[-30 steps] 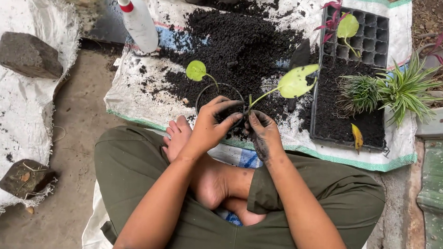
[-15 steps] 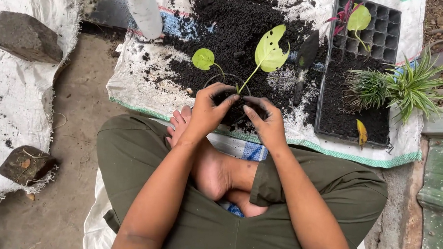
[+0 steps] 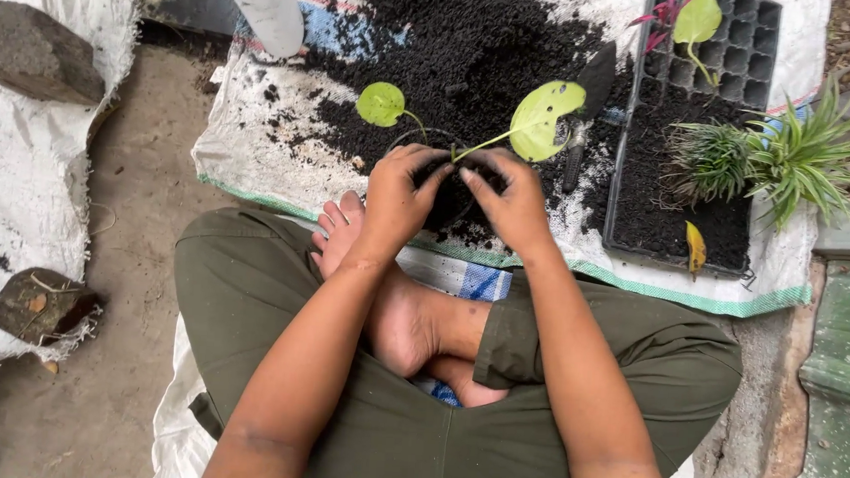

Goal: The person sits cross-legged on a sack and uses a small trowel to scoop soil into a black plastic pot. They then place a small plant cutting into the pot and cover the roots with more soil, patting it down gently.

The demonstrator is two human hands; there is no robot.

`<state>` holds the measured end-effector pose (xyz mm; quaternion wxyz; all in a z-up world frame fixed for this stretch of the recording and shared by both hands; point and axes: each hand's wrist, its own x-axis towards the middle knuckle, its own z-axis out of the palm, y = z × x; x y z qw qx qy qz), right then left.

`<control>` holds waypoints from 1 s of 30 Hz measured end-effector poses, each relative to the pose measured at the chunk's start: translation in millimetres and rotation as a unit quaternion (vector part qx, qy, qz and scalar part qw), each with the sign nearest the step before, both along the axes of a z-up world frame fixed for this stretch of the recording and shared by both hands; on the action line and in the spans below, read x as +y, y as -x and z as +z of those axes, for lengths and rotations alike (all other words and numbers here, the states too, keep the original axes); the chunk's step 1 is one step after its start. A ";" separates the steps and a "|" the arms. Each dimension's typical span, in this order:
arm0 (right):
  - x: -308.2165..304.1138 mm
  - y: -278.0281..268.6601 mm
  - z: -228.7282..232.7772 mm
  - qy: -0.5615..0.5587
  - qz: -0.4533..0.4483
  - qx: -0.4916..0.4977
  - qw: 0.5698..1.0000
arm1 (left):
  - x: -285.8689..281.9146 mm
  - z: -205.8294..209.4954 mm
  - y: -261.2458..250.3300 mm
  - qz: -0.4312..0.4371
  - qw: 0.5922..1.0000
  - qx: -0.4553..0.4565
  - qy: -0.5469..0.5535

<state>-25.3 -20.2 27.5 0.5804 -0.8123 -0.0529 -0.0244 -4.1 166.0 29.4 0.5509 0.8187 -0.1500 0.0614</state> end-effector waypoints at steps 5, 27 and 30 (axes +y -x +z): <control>1.8 -3.9 4.0 0.038 0.016 -0.035 0.999 | -1.1 1.2 -0.1 -0.008 0.999 -0.033 0.001; 10.7 0.9 -18.6 0.090 -0.053 -0.097 0.990 | -1.7 -4.8 -1.6 -0.006 0.999 -0.021 -0.040; 11.0 2.7 -25.3 0.145 -0.071 -0.108 0.981 | -3.2 -3.3 -1.5 -0.004 0.998 -0.019 -0.052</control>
